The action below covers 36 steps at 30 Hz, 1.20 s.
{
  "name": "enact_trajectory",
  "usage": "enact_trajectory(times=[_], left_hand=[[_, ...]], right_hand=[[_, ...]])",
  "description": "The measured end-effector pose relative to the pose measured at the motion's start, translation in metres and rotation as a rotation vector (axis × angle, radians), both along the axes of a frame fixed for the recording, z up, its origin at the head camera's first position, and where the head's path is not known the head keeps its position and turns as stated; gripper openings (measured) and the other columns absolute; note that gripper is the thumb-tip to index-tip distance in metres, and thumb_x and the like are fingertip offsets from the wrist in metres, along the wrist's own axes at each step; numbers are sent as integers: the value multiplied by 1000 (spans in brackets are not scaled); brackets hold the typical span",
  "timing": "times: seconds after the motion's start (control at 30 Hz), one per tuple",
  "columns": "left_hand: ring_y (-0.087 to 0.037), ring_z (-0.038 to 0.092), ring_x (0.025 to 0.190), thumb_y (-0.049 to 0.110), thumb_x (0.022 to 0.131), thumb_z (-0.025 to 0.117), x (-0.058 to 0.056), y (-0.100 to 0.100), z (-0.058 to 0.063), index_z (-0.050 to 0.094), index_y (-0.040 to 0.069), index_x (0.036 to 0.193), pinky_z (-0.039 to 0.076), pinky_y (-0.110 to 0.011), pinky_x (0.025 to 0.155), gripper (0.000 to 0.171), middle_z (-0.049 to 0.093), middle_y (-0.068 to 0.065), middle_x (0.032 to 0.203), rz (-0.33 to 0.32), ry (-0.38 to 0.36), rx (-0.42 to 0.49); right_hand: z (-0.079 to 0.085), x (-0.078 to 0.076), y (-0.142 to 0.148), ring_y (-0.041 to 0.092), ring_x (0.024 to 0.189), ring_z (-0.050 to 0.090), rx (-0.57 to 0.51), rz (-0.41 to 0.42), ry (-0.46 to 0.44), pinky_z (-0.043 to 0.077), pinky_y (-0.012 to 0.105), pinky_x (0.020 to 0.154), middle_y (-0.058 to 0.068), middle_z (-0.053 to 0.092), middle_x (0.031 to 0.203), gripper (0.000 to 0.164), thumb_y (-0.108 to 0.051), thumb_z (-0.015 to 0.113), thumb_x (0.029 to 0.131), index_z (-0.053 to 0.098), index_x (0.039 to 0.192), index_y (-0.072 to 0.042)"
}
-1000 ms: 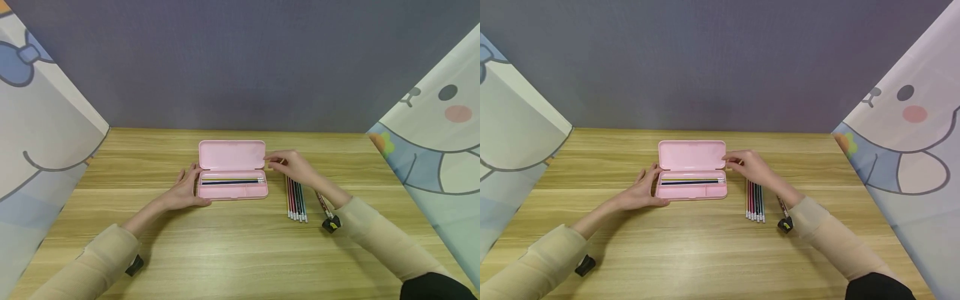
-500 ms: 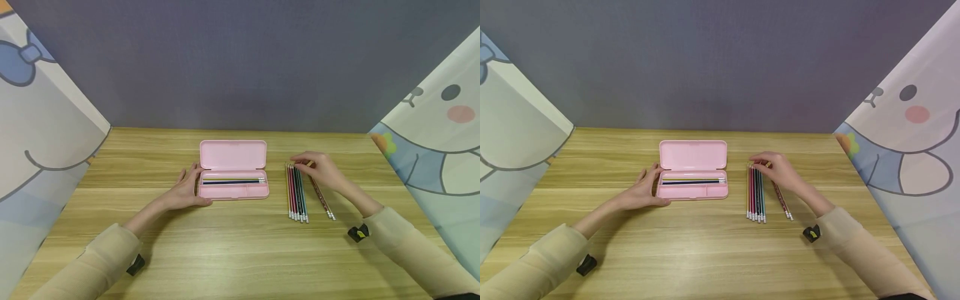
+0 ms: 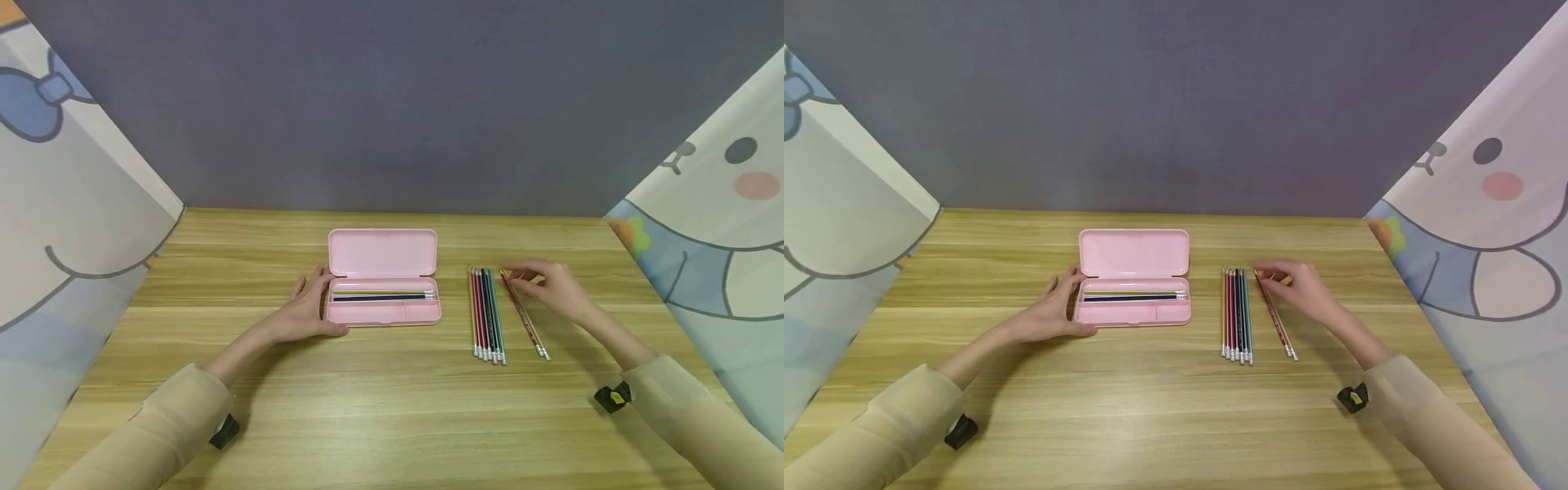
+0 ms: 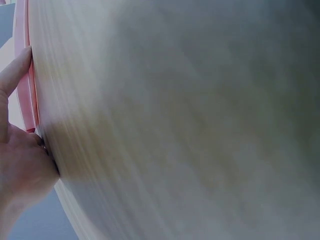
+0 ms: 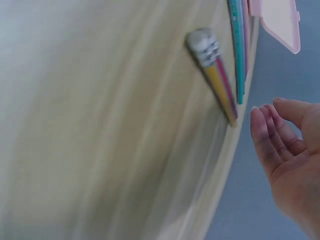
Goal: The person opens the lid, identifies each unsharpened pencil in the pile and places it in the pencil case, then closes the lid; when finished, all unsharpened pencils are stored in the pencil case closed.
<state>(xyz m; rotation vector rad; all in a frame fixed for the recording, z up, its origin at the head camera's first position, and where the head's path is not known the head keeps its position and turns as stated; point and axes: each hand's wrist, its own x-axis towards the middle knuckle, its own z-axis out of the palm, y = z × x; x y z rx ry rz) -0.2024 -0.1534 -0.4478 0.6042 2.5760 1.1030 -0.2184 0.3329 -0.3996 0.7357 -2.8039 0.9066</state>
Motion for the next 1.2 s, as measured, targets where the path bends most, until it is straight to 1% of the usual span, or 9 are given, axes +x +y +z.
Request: enact_trajectory(times=[0.07,0.13,0.33,0.53,0.6,0.67,0.93,1.03,1.2], left_hand=[[-43,-6,161,39,78,88,0,0,0,31,8,150,-12,-64,128,97,11,-28,171,-1,-5,2],[-43,-6,161,39,78,88,0,1,0,30,7,151,-12,-64,128,98,11,-28,171,0,-9,5],[-43,-6,161,38,79,87,1,0,2,28,6,152,-13,-63,128,99,9,-27,171,-2,-17,-1],[-44,-7,161,38,80,87,0,-2,4,28,6,151,-11,-65,128,97,10,-28,171,-8,-20,-17],[-45,-6,161,39,80,87,0,-2,5,29,7,151,-10,-66,127,97,11,-29,170,-14,-13,-27],[-45,-5,161,41,80,86,-1,-1,6,29,7,151,-9,-67,127,98,12,-30,170,-20,-6,-37],[-51,2,159,46,80,86,-2,2,11,28,5,151,-1,-72,126,100,16,-32,168,-42,42,-105],[-52,4,158,49,80,85,-1,3,13,27,3,152,2,-72,126,103,18,-35,167,-46,51,-147],[-52,7,158,50,80,86,0,4,17,25,1,153,4,-70,127,107,19,-36,165,-42,48,-192]], right_hand=[[-2,2,5,24,80,74,-4,-2,-25,60,23,60,18,77,101,32,4,69,93,70,126,3],[-4,4,10,23,80,74,0,-11,-45,61,24,59,20,76,101,34,5,70,93,68,127,4],[-9,7,19,9,81,72,21,-41,-90,62,22,59,22,75,102,37,4,73,90,68,127,4],[-10,10,23,17,84,73,52,-32,-110,60,21,61,19,76,104,41,0,76,89,66,129,3],[-11,11,24,17,85,73,57,-28,-111,60,21,62,18,76,104,41,-2,76,89,66,129,3],[-11,12,25,13,84,72,59,-27,-119,60,21,62,18,76,104,41,-2,76,90,66,129,3],[-12,13,27,-3,83,65,58,-25,-130,59,21,64,17,76,102,43,-1,78,87,66,129,6],[-13,13,27,-5,83,65,52,-27,-153,60,21,64,18,76,103,45,-2,78,87,65,130,6],[-14,14,26,-2,83,66,29,-13,-182,60,20,62,20,75,106,48,-2,78,88,63,132,8]])
